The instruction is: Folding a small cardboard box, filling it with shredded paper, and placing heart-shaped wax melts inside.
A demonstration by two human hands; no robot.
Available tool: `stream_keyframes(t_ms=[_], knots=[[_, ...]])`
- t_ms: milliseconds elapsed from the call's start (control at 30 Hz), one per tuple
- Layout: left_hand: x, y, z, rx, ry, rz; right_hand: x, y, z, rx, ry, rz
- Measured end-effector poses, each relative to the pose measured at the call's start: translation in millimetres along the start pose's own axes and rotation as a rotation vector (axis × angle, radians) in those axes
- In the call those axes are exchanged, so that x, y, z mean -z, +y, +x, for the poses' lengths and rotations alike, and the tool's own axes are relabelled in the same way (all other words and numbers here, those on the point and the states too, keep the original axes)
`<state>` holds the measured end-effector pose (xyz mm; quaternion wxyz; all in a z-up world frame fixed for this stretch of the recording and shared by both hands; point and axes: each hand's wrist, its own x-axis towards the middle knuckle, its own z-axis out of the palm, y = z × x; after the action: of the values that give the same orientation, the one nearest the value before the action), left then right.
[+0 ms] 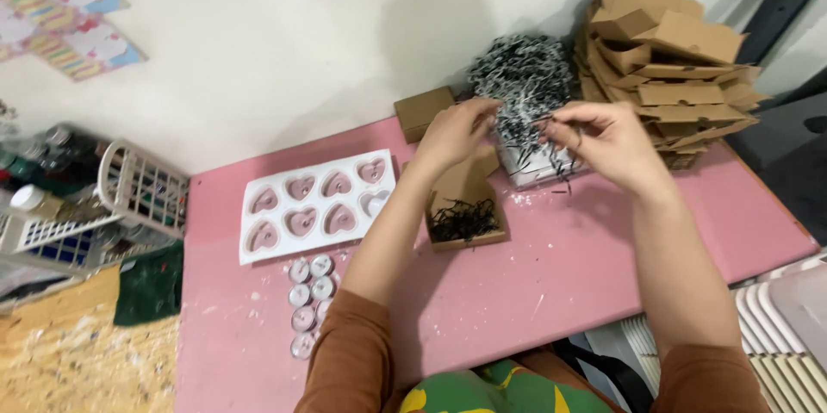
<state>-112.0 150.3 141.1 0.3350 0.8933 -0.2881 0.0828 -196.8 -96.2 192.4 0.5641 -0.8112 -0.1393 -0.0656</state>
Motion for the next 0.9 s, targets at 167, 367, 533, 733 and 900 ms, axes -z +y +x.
stream_keyframes(t_ms=[167,367,533,733,900], knots=[[16.2,-15.4,-59.0,0.035,0.005,-0.397,-55.1,20.9,2.4,-0.060,-0.157,0.006],[18.9,-12.2,-104.1,0.210,-0.082,-0.512,-101.6,49.1,11.5,-0.079,-0.291,-0.020],[-0.5,-34.5,-119.5,0.233,-0.129,-0.420,-119.6,96.8,13.8,0.058,-0.374,-0.148],[-10.3,-36.5,-130.6,0.223,-0.098,-0.051,-124.5,106.9,3.6,0.270,-0.429,-0.801],[-13.0,-24.9,-133.0,0.176,-0.083,0.210,-129.9,56.0,-6.6,0.236,-0.603,-1.035]])
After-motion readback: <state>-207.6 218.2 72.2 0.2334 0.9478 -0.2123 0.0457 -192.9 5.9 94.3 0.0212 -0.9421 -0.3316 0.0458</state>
